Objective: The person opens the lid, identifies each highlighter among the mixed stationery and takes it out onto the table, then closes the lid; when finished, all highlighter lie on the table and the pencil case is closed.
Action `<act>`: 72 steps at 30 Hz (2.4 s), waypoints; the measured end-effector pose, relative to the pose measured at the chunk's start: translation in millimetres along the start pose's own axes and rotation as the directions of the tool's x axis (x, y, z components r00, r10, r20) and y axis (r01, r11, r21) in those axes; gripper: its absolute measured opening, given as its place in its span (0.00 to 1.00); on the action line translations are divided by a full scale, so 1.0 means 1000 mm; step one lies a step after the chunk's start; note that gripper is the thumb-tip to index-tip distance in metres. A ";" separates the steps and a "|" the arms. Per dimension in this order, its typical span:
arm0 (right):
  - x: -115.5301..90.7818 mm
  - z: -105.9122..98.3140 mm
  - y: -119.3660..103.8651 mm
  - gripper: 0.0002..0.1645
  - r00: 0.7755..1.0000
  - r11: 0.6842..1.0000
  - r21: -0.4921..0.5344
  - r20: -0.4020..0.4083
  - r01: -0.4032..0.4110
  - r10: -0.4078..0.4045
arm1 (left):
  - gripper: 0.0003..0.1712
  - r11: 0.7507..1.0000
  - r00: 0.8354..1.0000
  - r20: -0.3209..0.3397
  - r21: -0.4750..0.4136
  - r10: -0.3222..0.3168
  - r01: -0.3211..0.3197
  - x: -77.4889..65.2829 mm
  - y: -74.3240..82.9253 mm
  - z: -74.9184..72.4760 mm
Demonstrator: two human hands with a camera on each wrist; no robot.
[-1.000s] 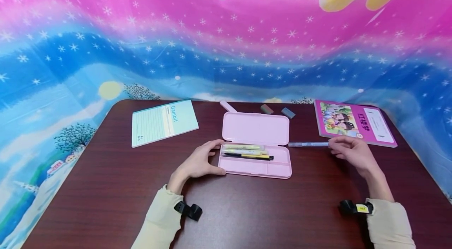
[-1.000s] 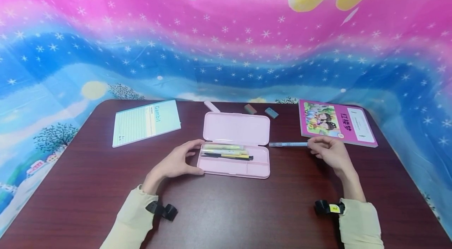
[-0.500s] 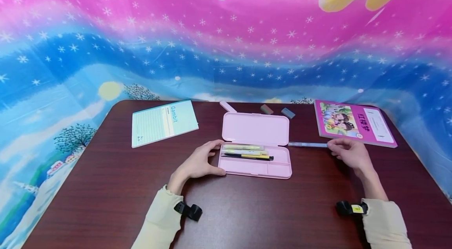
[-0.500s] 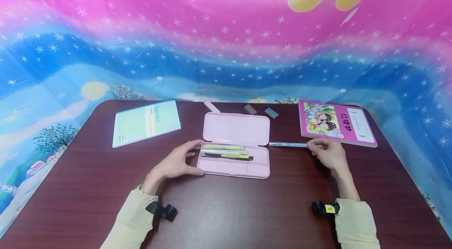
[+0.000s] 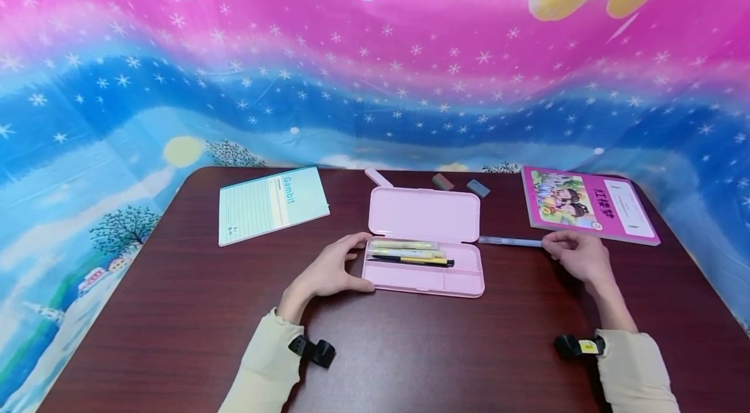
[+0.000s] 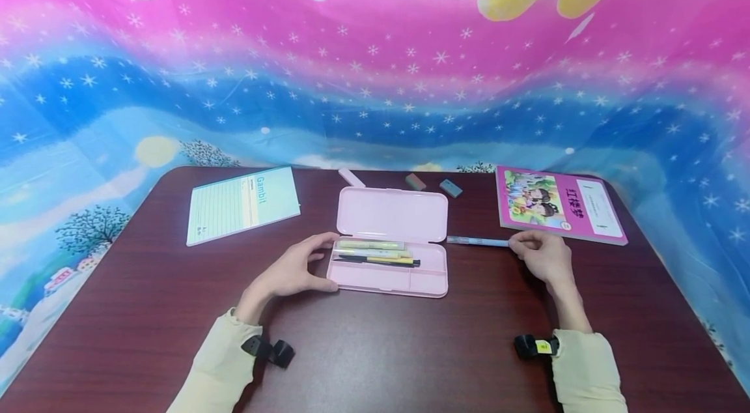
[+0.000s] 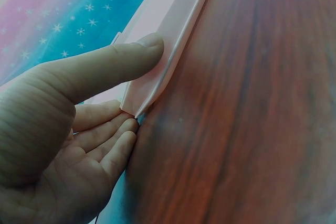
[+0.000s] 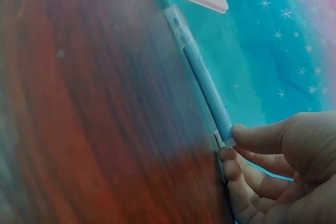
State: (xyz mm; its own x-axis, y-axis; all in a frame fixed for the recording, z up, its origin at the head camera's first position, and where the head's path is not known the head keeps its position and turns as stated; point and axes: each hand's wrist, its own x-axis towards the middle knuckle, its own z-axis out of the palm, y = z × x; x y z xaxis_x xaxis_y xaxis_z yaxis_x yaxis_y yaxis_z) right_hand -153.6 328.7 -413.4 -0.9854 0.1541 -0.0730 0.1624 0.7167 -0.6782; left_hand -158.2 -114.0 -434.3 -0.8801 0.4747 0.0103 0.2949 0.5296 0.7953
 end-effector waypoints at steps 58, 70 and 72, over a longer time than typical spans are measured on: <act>0.001 0.063 -0.117 0.18 0.926 0.842 0.486 0.151 0.236 -0.347 | 0.47 0.998 0.998 -0.004 -0.029 0.059 -0.059 0.001 -0.001 0.000; 0.000 0.092 -0.118 0.16 0.897 0.871 0.464 0.300 0.160 -0.325 | 0.46 0.998 0.999 -0.016 -0.042 0.047 -0.048 -0.003 0.007 -0.001; -0.001 0.094 -0.119 0.16 0.895 0.878 0.455 0.314 0.151 -0.317 | 0.45 0.997 0.999 -0.017 -0.060 0.052 -0.053 -0.006 0.016 -0.003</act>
State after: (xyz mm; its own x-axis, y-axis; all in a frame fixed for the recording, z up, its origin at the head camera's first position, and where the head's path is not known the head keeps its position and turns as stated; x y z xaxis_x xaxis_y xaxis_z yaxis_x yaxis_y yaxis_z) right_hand -176.7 179.4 -401.9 -0.9495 -0.3033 -0.0800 -0.0304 0.3428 -0.9389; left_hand -150.0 -110.6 -419.6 -0.8697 0.4897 0.0618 0.3183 0.4609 0.8284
